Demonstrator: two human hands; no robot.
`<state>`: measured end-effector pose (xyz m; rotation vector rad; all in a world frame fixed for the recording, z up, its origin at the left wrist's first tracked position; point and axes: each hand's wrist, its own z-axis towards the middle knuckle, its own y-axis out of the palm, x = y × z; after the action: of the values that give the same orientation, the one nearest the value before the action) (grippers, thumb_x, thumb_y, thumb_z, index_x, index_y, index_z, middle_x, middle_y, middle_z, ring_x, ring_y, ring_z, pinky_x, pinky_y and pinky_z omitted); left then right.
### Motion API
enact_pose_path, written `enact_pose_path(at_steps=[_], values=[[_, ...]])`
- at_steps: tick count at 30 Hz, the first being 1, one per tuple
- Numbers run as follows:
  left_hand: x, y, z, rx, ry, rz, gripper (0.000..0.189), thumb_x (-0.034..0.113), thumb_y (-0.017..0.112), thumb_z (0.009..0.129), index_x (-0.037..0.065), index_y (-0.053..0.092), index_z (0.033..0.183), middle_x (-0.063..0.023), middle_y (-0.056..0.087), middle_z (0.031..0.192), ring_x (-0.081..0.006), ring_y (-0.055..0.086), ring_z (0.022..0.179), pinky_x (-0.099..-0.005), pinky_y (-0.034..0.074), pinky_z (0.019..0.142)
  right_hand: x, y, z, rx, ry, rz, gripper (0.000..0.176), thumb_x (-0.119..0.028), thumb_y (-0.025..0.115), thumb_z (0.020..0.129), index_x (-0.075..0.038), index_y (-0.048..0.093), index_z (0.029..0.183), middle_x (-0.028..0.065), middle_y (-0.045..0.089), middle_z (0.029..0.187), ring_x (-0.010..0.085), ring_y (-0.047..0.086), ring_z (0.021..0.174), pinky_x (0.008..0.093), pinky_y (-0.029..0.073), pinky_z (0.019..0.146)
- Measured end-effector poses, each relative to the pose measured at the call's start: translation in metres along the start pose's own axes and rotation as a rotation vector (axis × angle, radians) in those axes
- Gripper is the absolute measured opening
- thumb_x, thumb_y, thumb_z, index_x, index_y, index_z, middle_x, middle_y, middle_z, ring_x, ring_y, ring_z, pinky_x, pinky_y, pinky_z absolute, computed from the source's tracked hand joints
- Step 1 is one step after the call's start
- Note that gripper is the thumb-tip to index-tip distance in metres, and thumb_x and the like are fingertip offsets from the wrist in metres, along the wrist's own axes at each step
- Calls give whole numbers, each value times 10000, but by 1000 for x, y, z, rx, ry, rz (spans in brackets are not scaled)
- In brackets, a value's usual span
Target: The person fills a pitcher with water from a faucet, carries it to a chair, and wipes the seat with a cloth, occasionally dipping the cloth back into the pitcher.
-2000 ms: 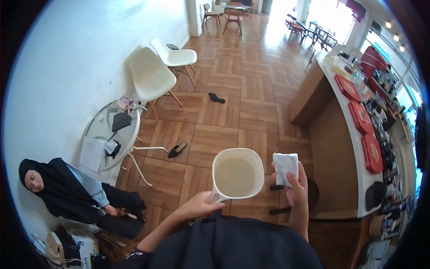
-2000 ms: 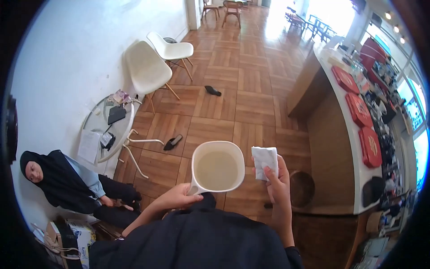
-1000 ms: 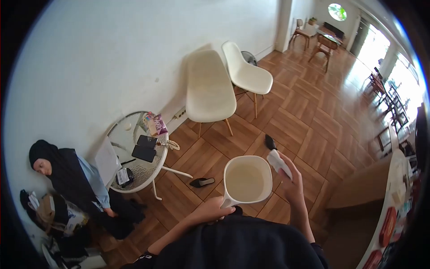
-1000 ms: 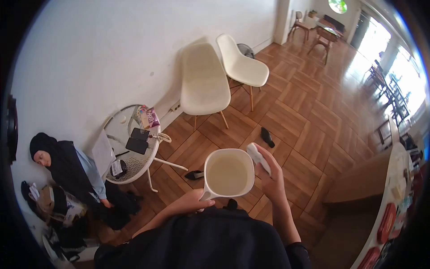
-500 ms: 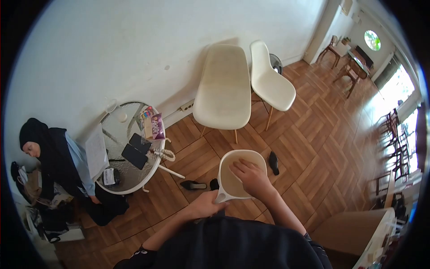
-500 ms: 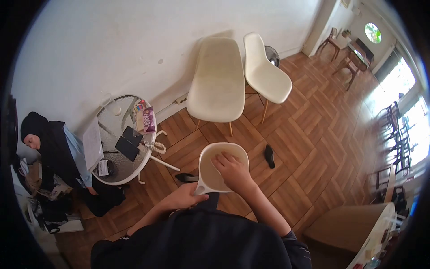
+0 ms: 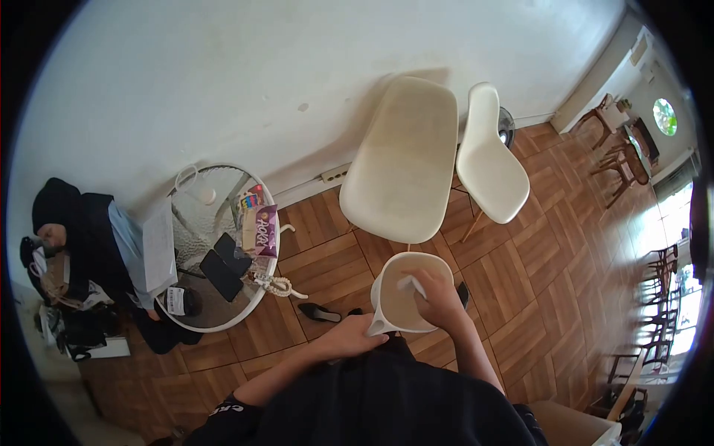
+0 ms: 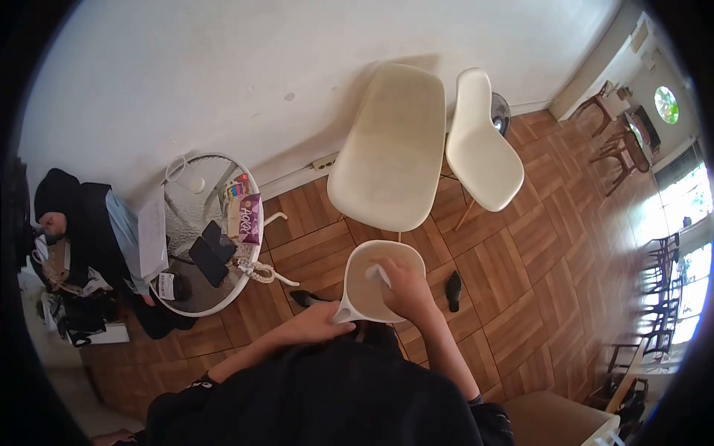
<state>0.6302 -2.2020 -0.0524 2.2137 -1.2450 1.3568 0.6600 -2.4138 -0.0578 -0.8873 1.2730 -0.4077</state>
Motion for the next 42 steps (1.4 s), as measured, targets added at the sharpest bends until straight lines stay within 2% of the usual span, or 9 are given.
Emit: enact_pose_path(at_steps=[1, 4, 7, 11, 13, 16, 25, 35, 42], values=[[1, 1, 6, 3, -44, -35, 408, 275, 589, 848, -5, 504, 1132, -135, 625, 908, -206, 604, 794, -324, 464, 725, 8, 1, 7, 108, -36, 76, 341, -138, 621, 732, -36, 515, 1040, 178, 575, 970, 360, 547, 904, 425, 438, 786], [-15, 9, 23, 118, 76, -106, 405, 274, 592, 850, 9, 498, 1141, -91, 613, 784, -153, 577, 636, -293, 463, 603, 26, 10, 27, 101, -30, 123, 371, -234, 685, 741, -35, 485, 982, 203, 562, 950, 366, 547, 896, 435, 431, 758], [-21, 7, 40, 133, 12, -128, 399, 288, 592, 850, 23, 503, 1136, -56, 578, 684, -116, 537, 545, -271, 438, 526, 52, 32, 43, 95, 7, 144, 475, -351, 728, 725, -34, 465, 962, 199, 569, 893, 366, 565, 847, 442, 441, 697], [-46, 5, 66, 156, -39, -239, 399, 302, 590, 850, 30, 505, 1129, -49, 567, 656, -116, 536, 540, -274, 436, 517, 83, 61, 64, 24, -14, 128, 553, -437, 742, 686, -42, 460, 951, 170, 583, 762, 359, 585, 716, 427, 451, 609], [-70, 6, 84, 161, -102, -196, 410, 311, 584, 850, 28, 500, 1136, -53, 570, 665, -119, 534, 532, -281, 439, 508, 104, 83, 77, -41, 13, 97, 525, -437, 764, 659, -41, 500, 880, 126, 559, 643, 288, 561, 569, 378, 434, 512], [-109, 5, 112, 198, -92, -183, 418, 315, 578, 851, 22, 497, 1138, -64, 577, 675, -130, 543, 536, -291, 448, 511, 141, 129, 92, -65, -103, 59, 520, -490, 709, 697, -18, 518, 801, 153, 541, 589, 348, 554, 557, 415, 432, 514], [-252, 7, 196, 286, -94, -138, 431, 312, 573, 854, 26, 491, 1166, -84, 585, 702, -146, 560, 546, -294, 461, 519, 237, 270, 126, -121, -394, 132, 388, -335, 530, 894, -22, 554, 667, 162, 538, 582, 359, 520, 528, 420, 416, 495], [-383, 37, 260, 349, -128, -386, 310, 248, 565, 875, 57, 505, 1112, 0, 495, 605, -75, 465, 468, -238, 396, 434, 309, 401, 143, 25, -511, 161, 341, -213, 495, 909, -22, 586, 641, 185, 556, 582, 373, 542, 526, 448, 435, 490], [-431, 53, 289, 479, 19, -563, 223, 194, 567, 874, 41, 527, 1032, 18, 457, 582, -69, 429, 455, -231, 370, 419, 321, 434, 168, 80, -536, 120, 355, -211, 508, 900, -4, 586, 623, 201, 550, 554, 384, 539, 489, 464, 424, 468]])
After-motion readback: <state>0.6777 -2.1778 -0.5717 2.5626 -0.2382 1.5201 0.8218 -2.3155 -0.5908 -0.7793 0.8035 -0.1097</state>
